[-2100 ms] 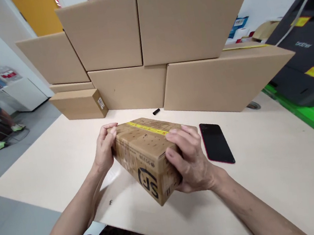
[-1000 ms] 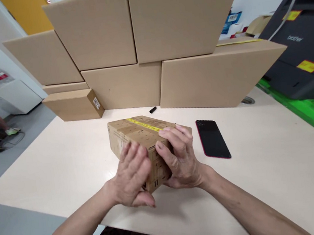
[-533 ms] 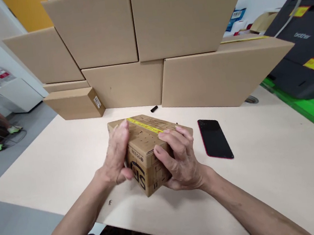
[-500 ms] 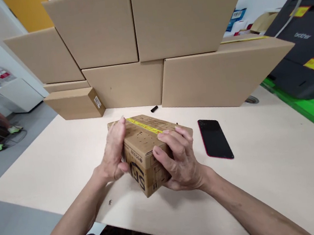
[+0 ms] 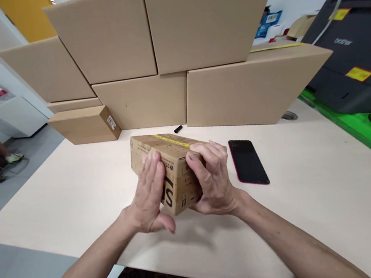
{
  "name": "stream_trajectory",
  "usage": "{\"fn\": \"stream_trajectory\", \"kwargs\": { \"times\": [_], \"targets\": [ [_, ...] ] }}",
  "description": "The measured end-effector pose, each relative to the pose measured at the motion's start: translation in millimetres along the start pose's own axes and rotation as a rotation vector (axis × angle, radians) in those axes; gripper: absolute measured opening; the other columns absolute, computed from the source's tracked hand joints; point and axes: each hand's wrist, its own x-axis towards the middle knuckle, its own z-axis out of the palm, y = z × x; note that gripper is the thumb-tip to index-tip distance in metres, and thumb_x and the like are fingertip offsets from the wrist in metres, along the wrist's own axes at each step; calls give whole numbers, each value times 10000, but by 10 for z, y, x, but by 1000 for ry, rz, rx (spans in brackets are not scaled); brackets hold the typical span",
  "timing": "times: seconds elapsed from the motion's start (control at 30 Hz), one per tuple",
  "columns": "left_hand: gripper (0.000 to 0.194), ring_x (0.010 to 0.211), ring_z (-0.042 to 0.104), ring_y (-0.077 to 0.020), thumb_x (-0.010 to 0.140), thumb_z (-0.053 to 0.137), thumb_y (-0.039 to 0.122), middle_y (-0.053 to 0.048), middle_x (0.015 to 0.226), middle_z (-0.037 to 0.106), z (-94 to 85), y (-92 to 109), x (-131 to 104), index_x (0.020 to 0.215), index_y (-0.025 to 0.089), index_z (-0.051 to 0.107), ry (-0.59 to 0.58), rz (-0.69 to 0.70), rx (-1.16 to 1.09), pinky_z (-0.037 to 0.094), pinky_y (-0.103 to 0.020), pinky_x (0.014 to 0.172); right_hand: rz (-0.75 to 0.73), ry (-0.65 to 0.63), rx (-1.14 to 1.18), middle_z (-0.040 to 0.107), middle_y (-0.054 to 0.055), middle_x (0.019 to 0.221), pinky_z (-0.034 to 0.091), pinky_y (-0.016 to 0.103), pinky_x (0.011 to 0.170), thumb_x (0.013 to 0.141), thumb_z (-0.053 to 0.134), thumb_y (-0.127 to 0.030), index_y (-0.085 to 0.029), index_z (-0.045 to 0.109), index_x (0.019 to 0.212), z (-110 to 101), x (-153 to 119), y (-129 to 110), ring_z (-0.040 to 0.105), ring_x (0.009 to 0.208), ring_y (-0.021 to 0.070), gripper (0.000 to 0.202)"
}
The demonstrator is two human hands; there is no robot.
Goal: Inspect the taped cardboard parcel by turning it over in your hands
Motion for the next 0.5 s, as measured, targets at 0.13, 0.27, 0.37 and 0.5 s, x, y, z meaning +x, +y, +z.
{"fn": "stream_trajectory", "kwargs": {
  "times": [0.13,0.27,0.37,0.5],
  "targets": [
    [1105,1762,-6,-277,1057,264,817,-151,1869,-81,6,130,-10,1759,14,-22,17,93,105,59,-438,1426,36,2,29,560,223,1453,510,700,1017,885,650,-518,-190,261,1767,-5,-11,-14,612,1242,430,1018],
    [1037,1754,102,-250,1067,308,792,-170,1849,223,25,-8,-87,1783,90,46,78,60,25,40,-412,1424,93,5,98,552,206,1453,493,698,1018,838,745,-588,-230,283,1770,-42,31,-65,609,1227,455,1100],
    [959,1725,267,-302,1067,284,794,-155,1824,331,29,-197,-148,1798,199,108,88,-101,-110,-26,-467,1425,192,-10,161,539,190,1469,503,684,1020,762,841,-626,-272,262,1780,-101,78,-76,599,1244,475,1223],
    [846,1737,221,-356,1075,232,784,-98,1860,275,30,-468,-251,1793,347,132,97,-321,-158,-165,-594,1381,284,-15,172,507,182,1517,499,715,1064,744,867,-628,-293,264,1783,-203,120,-96,557,1304,492,1247]
  ]
}}
